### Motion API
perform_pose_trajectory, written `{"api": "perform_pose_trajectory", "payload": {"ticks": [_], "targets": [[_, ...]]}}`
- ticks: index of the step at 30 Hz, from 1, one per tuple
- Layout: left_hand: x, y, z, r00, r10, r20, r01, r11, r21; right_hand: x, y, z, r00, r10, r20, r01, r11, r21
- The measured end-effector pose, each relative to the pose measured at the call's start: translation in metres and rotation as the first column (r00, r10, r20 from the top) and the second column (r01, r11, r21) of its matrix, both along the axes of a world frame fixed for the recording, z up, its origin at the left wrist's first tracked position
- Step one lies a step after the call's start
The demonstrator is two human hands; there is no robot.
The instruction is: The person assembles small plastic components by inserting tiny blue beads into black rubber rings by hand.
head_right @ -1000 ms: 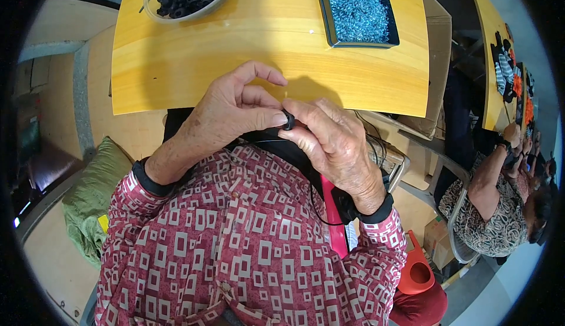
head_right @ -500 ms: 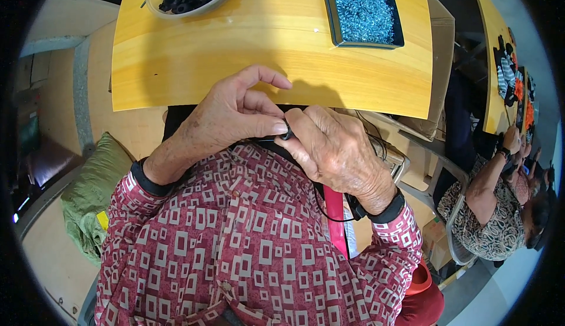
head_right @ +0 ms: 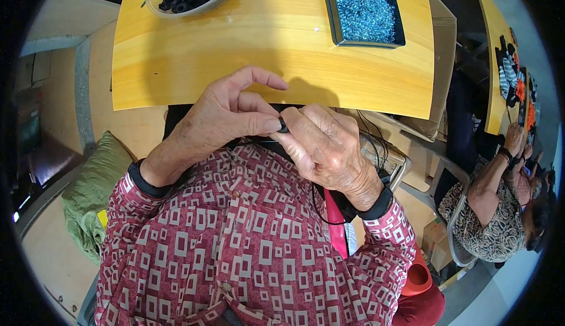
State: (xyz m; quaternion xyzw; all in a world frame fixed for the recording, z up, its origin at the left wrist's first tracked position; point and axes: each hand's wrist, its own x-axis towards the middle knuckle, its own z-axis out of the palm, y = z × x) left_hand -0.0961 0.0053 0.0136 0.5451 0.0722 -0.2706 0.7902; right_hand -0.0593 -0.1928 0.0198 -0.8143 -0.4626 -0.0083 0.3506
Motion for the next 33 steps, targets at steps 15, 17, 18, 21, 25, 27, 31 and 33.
{"api": "perform_pose_trajectory", "payload": {"ticks": [15,17,18,21,25,27,31,33], "targets": [[-0.004,-0.009,0.001,0.998,0.061,-0.007,-0.061,0.986,-0.155,-0.003,-0.007,0.010,0.994,-0.083,0.066,0.078,0.994,0.077],[-0.003,-0.009,-0.003,0.998,0.064,-0.004,-0.064,0.984,-0.166,-0.002,-0.005,0.010,0.994,-0.094,0.059,0.090,0.994,0.065],[-0.003,-0.009,-0.004,0.998,0.063,-0.005,-0.063,0.983,-0.174,-0.003,-0.004,0.010,0.994,-0.089,0.067,0.085,0.994,0.065],[-0.005,-0.007,-0.006,0.997,0.078,-0.008,-0.078,0.978,-0.194,-0.003,0.000,0.011,0.993,-0.105,0.060,0.101,0.993,0.060],[-0.007,0.000,-0.005,0.996,0.084,0.025,-0.078,0.980,-0.182,-0.004,0.005,0.017,0.993,-0.082,0.090,0.080,0.996,0.029],[-0.009,0.005,-0.003,0.994,0.108,0.033,-0.098,0.972,-0.213,-0.004,0.011,0.019,0.991,-0.073,0.111,0.071,0.997,0.025],[-0.014,0.013,0.005,0.986,0.166,0.024,-0.154,0.955,-0.255,0.000,0.021,0.024,0.985,-0.011,0.173,0.012,1.000,-0.003],[-0.017,0.014,0.005,0.981,0.178,0.076,-0.154,0.957,-0.245,0.002,0.031,0.025,0.968,0.052,0.247,-0.042,0.998,-0.046]]}}
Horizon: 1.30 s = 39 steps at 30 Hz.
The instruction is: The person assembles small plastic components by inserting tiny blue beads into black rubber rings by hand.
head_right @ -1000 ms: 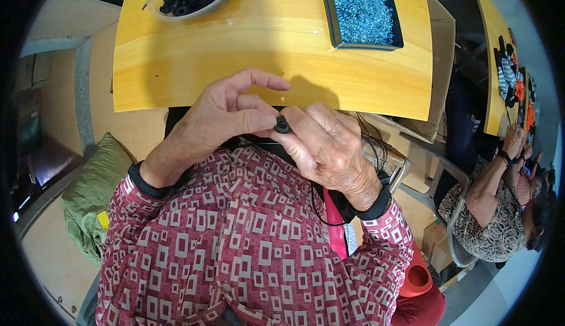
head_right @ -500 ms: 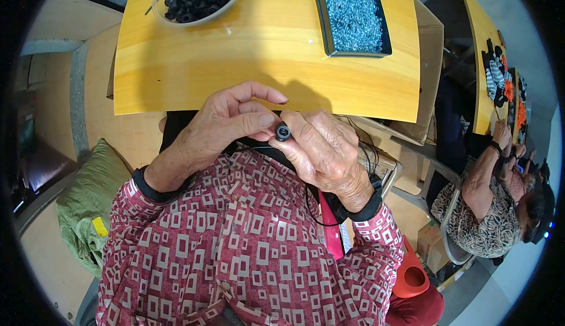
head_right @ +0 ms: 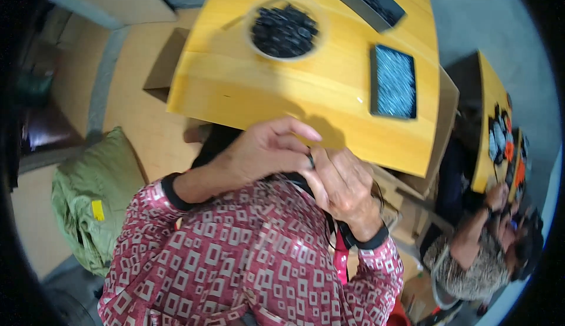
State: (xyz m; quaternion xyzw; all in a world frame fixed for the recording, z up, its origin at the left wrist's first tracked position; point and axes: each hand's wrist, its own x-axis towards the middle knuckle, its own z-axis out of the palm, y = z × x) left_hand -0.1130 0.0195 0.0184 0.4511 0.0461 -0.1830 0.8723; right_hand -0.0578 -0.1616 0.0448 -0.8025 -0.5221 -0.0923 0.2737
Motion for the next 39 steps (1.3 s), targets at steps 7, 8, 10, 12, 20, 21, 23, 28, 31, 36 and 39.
{"api": "perform_pose_trajectory", "payload": {"ticks": [7,8,10,12,20,21,23,28,31,36,39], "targets": [[-0.018,0.048,0.014,0.977,0.199,0.074,-0.208,0.967,0.149,0.002,0.035,0.013,0.996,0.041,-0.077,-0.049,0.995,-0.093],[-0.020,0.064,0.021,0.961,0.269,0.058,-0.274,0.949,0.156,0.004,0.035,0.014,0.998,0.038,-0.057,-0.045,0.993,-0.112],[-0.028,0.095,0.035,0.864,0.497,0.082,-0.498,0.818,0.287,0.010,0.031,0.006,0.999,0.040,-0.031,-0.043,0.993,-0.109],[-0.035,0.137,0.023,0.733,0.660,0.165,-0.681,0.706,0.195,0.014,0.026,0.005,1.000,0.022,-0.016,-0.024,0.992,-0.122],[-0.045,0.286,-0.100,0.583,0.810,-0.067,-0.801,0.586,0.121,0.039,0.031,0.016,0.998,-0.047,-0.031,0.044,0.994,-0.095],[-0.045,0.296,-0.117,0.551,0.825,-0.124,-0.817,0.564,0.122,0.046,0.035,0.020,0.998,-0.055,-0.029,0.054,0.997,-0.055],[-0.035,0.302,-0.133,0.530,0.828,-0.182,-0.824,0.554,0.117,0.061,0.040,0.021,0.995,-0.083,-0.048,0.081,0.995,-0.059],[-0.021,0.289,-0.141,0.423,0.872,-0.248,-0.768,0.490,0.412,0.093,0.060,0.024,0.992,-0.117,-0.039,0.117,0.993,-0.007],[-0.027,0.271,-0.137,0.510,0.831,-0.223,-0.755,0.557,0.347,0.112,0.072,0.016,0.980,-0.166,-0.115,0.163,0.986,-0.034],[-0.031,0.229,-0.098,0.623,0.767,-0.150,-0.721,0.639,0.268,0.122,0.093,0.005,0.989,-0.132,-0.064,0.132,0.991,-0.001],[-0.027,0.206,-0.078,0.643,0.761,-0.089,-0.717,0.638,0.279,0.117,0.114,0.008,0.998,-0.015,0.060,0.019,0.997,-0.074]]}}
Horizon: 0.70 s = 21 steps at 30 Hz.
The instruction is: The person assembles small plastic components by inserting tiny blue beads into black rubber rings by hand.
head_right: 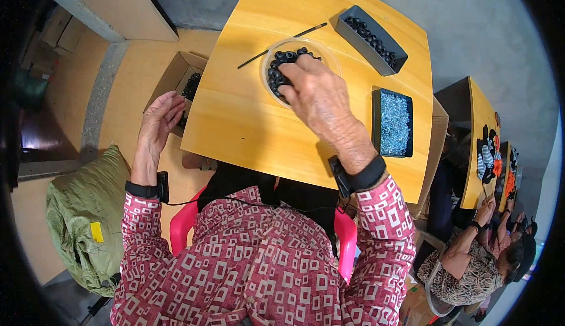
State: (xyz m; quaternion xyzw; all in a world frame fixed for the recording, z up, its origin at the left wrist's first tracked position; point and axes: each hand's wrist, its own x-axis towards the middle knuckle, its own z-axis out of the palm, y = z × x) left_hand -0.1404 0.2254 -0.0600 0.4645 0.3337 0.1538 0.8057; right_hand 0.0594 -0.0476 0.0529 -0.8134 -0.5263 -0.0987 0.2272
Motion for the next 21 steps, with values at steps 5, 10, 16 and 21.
{"api": "perform_pose_trajectory", "payload": {"ticks": [5,10,16,21], "targets": [[0.009,-0.033,0.032,0.995,-0.067,0.071,0.058,0.991,0.117,0.003,0.007,-0.008,1.000,-0.016,0.024,0.019,0.990,-0.139],[0.010,-0.055,0.054,0.988,-0.098,0.123,0.063,0.962,0.267,0.004,0.000,-0.017,0.999,0.006,-0.038,-0.005,1.000,0.024],[0.027,-0.107,0.088,0.949,-0.207,0.239,0.108,0.921,0.373,-0.019,-0.028,0.011,0.411,0.173,-0.895,0.276,0.912,0.303],[0.043,-0.152,0.101,0.876,-0.431,0.217,0.243,0.781,0.575,-0.046,-0.044,0.000,0.183,0.304,-0.935,0.355,0.866,0.352]]}}
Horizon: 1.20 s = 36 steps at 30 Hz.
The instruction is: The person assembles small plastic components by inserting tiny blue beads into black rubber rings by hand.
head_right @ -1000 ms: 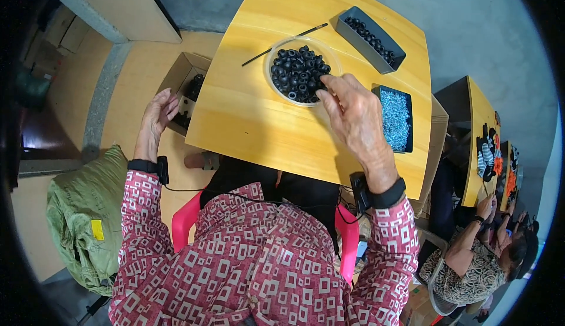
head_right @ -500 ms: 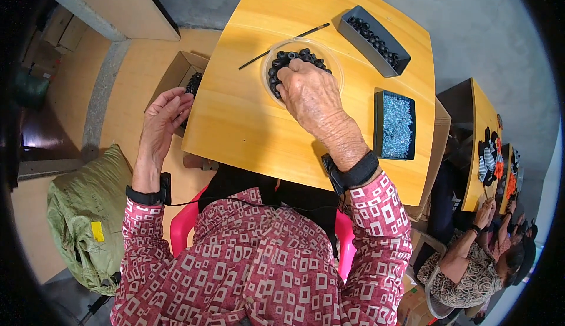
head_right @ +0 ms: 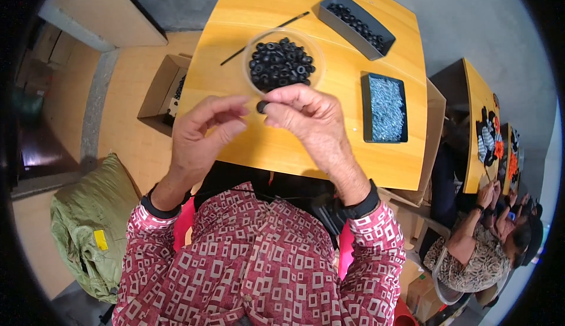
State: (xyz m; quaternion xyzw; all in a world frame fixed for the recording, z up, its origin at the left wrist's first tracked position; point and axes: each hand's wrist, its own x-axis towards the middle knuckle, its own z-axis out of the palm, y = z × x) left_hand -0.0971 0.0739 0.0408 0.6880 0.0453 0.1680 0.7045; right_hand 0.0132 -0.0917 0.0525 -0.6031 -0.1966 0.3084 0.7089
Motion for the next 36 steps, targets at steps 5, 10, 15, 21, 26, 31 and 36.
{"api": "perform_pose_trajectory", "payload": {"ticks": [5,10,15,21,26,31,36], "targets": [[0.005,-0.018,0.001,0.995,-0.069,0.067,0.046,0.953,0.300,-0.021,-0.015,-0.004,0.994,-0.026,-0.110,0.032,0.998,0.058],[0.004,-0.029,-0.008,0.994,-0.086,0.065,0.065,0.961,0.270,-0.026,-0.031,-0.008,0.991,-0.009,-0.135,0.008,1.000,-0.006],[-0.005,-0.030,-0.018,0.972,-0.174,-0.160,0.157,0.981,-0.116,-0.032,-0.034,-0.003,1.000,0.002,0.024,0.002,0.983,-0.186],[-0.005,-0.030,-0.026,0.933,-0.271,-0.235,0.172,0.912,-0.372,-0.035,-0.034,0.000,0.874,0.122,0.470,0.038,0.947,-0.318],[-0.002,-0.030,-0.029,0.915,-0.327,-0.235,0.128,0.789,-0.601,-0.028,-0.046,0.007,0.781,0.176,0.599,0.087,0.919,-0.384],[-0.005,-0.028,-0.021,0.899,-0.289,-0.329,0.052,0.817,-0.574,0.018,-0.097,0.013,0.519,0.124,0.846,0.481,0.776,-0.408],[0.001,-0.036,-0.019,0.879,-0.349,-0.325,0.110,0.813,-0.572,0.069,-0.142,0.003,0.542,0.199,0.816,0.617,0.566,-0.548]]}}
